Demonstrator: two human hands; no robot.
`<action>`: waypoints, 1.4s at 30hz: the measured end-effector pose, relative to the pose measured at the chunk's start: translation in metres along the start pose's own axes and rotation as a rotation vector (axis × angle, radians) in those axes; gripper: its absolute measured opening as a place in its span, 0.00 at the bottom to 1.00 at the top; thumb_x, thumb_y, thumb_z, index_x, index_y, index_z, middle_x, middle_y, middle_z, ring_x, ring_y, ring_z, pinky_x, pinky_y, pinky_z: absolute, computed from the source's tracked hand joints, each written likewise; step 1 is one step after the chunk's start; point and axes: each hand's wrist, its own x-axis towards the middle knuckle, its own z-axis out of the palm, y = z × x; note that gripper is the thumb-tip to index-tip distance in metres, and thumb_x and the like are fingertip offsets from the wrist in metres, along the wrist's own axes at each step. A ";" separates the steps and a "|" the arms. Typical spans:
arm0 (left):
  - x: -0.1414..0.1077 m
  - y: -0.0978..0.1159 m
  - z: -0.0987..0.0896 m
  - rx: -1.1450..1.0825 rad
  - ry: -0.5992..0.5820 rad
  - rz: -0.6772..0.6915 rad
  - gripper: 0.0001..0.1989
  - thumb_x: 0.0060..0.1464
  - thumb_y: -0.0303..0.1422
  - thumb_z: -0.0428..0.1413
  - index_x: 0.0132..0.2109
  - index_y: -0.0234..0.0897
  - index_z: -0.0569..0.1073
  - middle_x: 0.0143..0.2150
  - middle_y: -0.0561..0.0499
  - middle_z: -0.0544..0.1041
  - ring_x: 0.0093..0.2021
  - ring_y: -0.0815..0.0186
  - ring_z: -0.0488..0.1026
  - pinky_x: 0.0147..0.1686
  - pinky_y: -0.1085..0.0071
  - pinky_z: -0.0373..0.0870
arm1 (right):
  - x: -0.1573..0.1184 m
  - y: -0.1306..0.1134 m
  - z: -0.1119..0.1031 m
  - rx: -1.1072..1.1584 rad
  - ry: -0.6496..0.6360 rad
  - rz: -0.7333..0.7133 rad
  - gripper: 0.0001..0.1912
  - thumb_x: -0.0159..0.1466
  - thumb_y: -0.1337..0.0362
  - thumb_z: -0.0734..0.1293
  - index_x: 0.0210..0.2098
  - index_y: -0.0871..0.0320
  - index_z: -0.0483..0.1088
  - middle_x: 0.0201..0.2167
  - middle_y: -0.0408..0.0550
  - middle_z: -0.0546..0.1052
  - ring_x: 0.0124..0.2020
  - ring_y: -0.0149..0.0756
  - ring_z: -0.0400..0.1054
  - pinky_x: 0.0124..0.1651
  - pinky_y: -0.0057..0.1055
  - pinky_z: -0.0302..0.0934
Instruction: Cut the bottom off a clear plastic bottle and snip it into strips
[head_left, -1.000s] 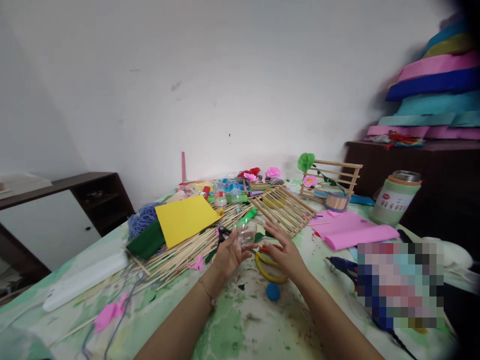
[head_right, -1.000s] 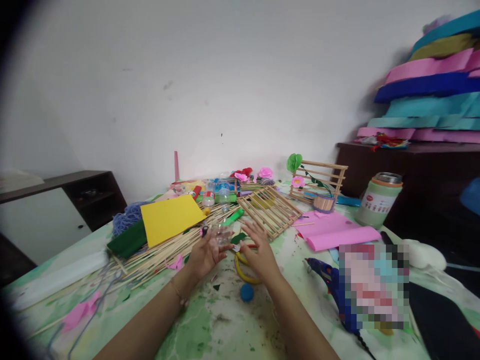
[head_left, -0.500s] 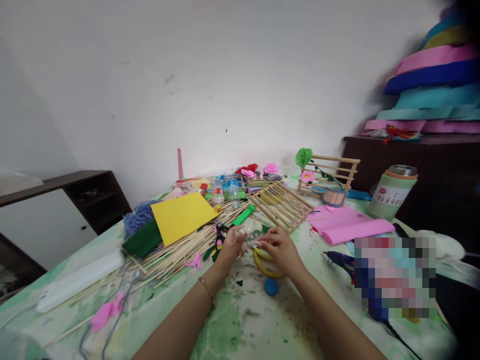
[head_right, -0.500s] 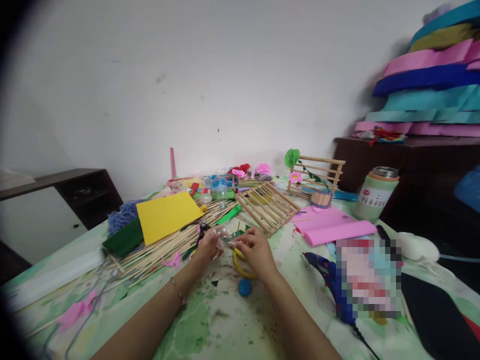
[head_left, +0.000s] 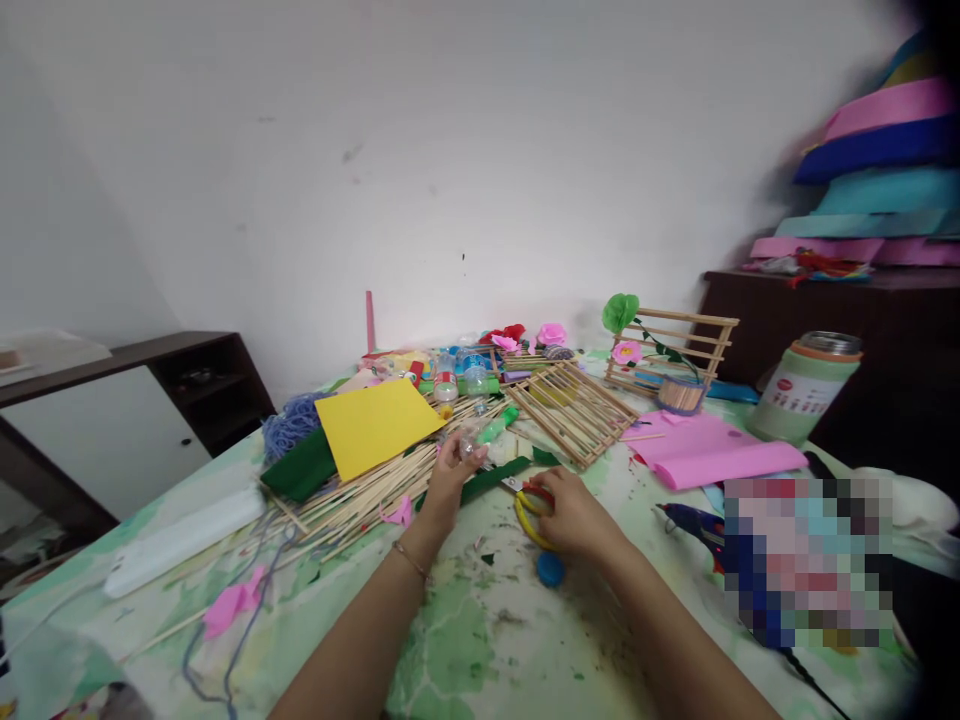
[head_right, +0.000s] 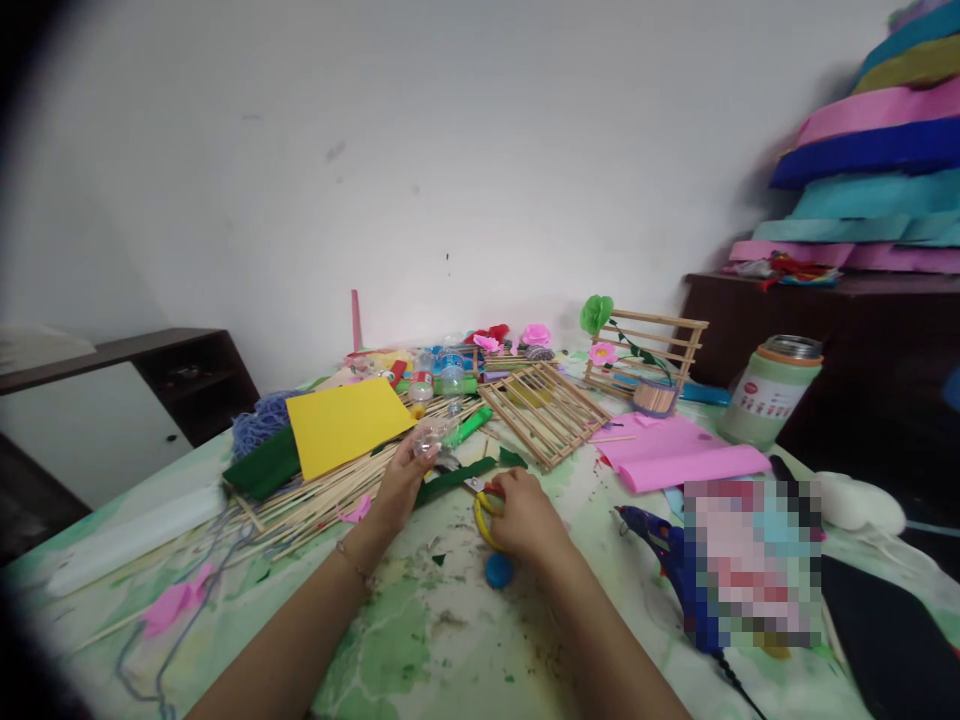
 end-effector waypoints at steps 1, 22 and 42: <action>0.000 0.002 0.000 -0.034 -0.015 0.000 0.19 0.40 0.28 0.67 0.41 0.36 0.73 0.40 0.51 0.77 0.46 0.64 0.73 0.47 0.72 0.65 | -0.001 0.000 0.000 -0.020 -0.002 0.011 0.22 0.47 0.73 0.66 0.42 0.59 0.73 0.42 0.55 0.72 0.45 0.44 0.65 0.48 0.36 0.59; 0.009 0.022 -0.016 -0.240 0.021 0.083 0.22 0.38 0.35 0.69 0.42 0.37 0.71 0.37 0.51 0.78 0.41 0.65 0.76 0.49 0.68 0.68 | 0.006 -0.016 -0.036 1.089 0.075 0.266 0.10 0.46 0.62 0.63 0.29 0.53 0.62 0.21 0.39 0.65 0.20 0.30 0.57 0.23 0.27 0.54; 0.011 0.023 -0.014 -0.336 -0.057 -0.078 0.18 0.53 0.42 0.58 0.43 0.30 0.74 0.35 0.47 0.77 0.33 0.68 0.74 0.36 0.73 0.71 | -0.003 -0.030 -0.004 1.525 -0.416 0.052 0.26 0.57 0.37 0.62 0.26 0.55 0.57 0.18 0.36 0.56 0.15 0.24 0.45 0.16 0.22 0.46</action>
